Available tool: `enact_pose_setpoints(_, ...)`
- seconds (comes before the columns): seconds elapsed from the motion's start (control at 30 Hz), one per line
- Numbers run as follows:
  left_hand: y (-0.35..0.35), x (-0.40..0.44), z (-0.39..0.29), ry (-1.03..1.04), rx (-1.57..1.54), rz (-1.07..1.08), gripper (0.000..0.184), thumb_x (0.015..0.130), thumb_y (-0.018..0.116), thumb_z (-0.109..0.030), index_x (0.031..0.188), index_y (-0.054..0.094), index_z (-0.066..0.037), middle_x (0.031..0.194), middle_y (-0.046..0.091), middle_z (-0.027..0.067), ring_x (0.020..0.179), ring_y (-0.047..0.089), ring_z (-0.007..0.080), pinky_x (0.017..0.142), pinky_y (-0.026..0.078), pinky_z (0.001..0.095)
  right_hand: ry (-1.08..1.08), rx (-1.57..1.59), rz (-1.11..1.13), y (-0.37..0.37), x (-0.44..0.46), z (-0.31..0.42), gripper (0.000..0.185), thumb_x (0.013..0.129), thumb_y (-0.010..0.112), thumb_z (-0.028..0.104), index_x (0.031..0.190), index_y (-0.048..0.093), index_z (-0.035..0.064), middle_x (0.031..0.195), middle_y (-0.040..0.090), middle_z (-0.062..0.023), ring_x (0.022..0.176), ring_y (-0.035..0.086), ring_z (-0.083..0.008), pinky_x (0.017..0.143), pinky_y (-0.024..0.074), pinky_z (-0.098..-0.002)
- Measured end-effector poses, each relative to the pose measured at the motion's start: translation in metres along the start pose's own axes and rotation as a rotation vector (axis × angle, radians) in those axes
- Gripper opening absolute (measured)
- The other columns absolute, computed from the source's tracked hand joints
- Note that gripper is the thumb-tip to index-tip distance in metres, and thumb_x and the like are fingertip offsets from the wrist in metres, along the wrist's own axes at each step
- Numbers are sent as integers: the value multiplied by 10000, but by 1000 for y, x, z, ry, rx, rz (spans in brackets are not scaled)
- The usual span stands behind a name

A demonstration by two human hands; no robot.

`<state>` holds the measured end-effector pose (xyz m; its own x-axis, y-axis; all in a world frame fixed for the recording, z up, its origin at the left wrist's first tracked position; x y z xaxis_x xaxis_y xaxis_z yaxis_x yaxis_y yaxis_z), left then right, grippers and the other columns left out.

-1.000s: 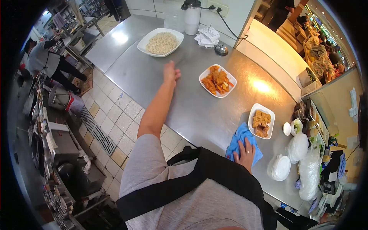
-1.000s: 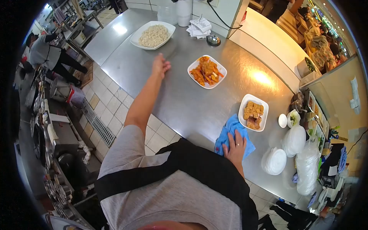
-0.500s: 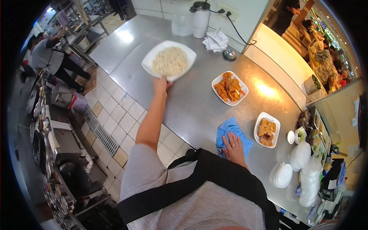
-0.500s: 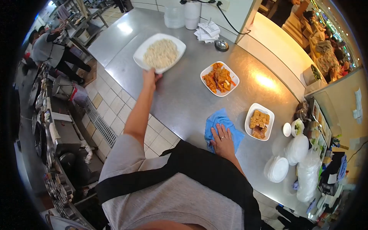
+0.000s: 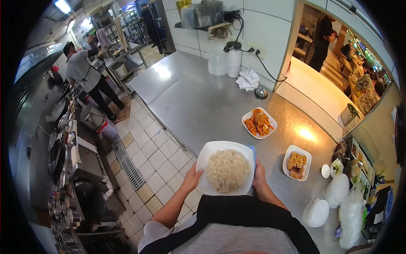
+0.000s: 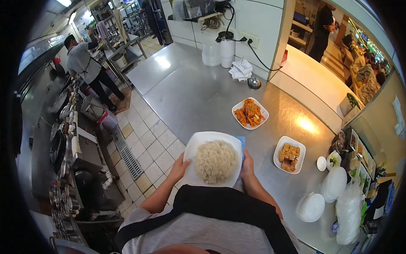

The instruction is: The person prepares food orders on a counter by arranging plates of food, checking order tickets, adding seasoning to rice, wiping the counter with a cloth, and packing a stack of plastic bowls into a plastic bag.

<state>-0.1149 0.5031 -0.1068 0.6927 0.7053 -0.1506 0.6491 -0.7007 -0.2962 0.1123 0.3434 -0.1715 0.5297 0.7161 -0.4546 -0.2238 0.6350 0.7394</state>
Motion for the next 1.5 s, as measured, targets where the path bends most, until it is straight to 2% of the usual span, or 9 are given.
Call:
enact_pose_setpoints(0.1,18,34,-8,20,185,261,453,911,473,-250,1317,405,-60,1244,519,172,1140,501,288,964,373,353,252,-37,304,19,2,6,435,923,437,378,1123,553,10,1053,620,-163,925,617,-273,854,484,-401)
enact_pose_setpoints(0.37,78,88,-59,120,527,629,436,909,447,-353,1240,494,-74,1138,583,177,1052,554,293,899,415,378,365,-392,267,43,24,22,445,901,478,403,1116,567,24,1039,627,-160,920,625,-266,833,496,-399)
enact_pose_setpoints(0.6,31,56,-31,50,346,261,370,892,507,-296,1170,557,-57,1014,639,144,915,609,244,808,456,347,226,-144,187,-11,-28,1,495,929,405,433,1180,527,25,1115,600,-150,1017,582,-281,911,448,-420)
enact_pose_setpoints(0.8,-29,43,48,-88,88,-85,336,905,485,-220,1153,554,-4,946,640,106,879,600,195,773,464,316,138,-164,279,42,-77,-12,583,941,316,487,1316,386,47,1281,493,-138,1151,496,-293,994,370,-453)
enact_pose_setpoints(1.0,-10,-3,49,-21,-433,-425,366,911,475,-216,1240,425,-65,1071,561,138,895,596,277,770,478,376,149,-97,259,65,-51,-21,523,935,412,390,1304,385,21,1267,503,-144,1129,512,-294,981,387,-443)
enact_pose_setpoints(1.13,23,-39,11,-472,-647,-43,539,905,489,-353,1322,265,-93,1105,518,134,817,589,258,570,538,381,113,-124,104,65,-1,-8,477,909,495,320,1247,434,-11,1197,548,-167,1066,554,-295,930,432,-436)
enact_pose_setpoints(1.23,-19,-13,26,-416,-478,-61,595,891,486,-429,1334,269,-97,1082,533,136,776,599,234,575,532,356,84,-311,73,64,41,4,429,899,516,307,1188,487,-9,1137,582,-174,1003,588,-291,875,472,-429)
enact_pose_setpoints(1.37,-62,81,38,-130,-97,-3,520,890,480,-439,1193,511,-17,953,625,102,790,611,189,689,496,310,98,-465,90,82,66,6,416,889,530,330,1137,524,-4,1078,607,-171,941,613,-277,825,502,-412)
enact_pose_setpoints(1.5,-64,118,47,-232,-24,72,473,893,499,-381,1151,557,11,947,638,104,819,609,181,735,473,304,98,-203,92,87,58,-6,472,893,511,365,1199,481,7,1154,568,-180,1023,575,-293,897,461,-418)
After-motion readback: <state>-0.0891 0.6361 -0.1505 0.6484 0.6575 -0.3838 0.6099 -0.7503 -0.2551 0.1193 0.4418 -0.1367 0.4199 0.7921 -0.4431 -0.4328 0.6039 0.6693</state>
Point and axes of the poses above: each hand's wrist, its own x-axis towards the middle knuckle, its own y-axis out of the palm, z = x × y, the point moved 9 cm from there along x, towards the middle knuckle
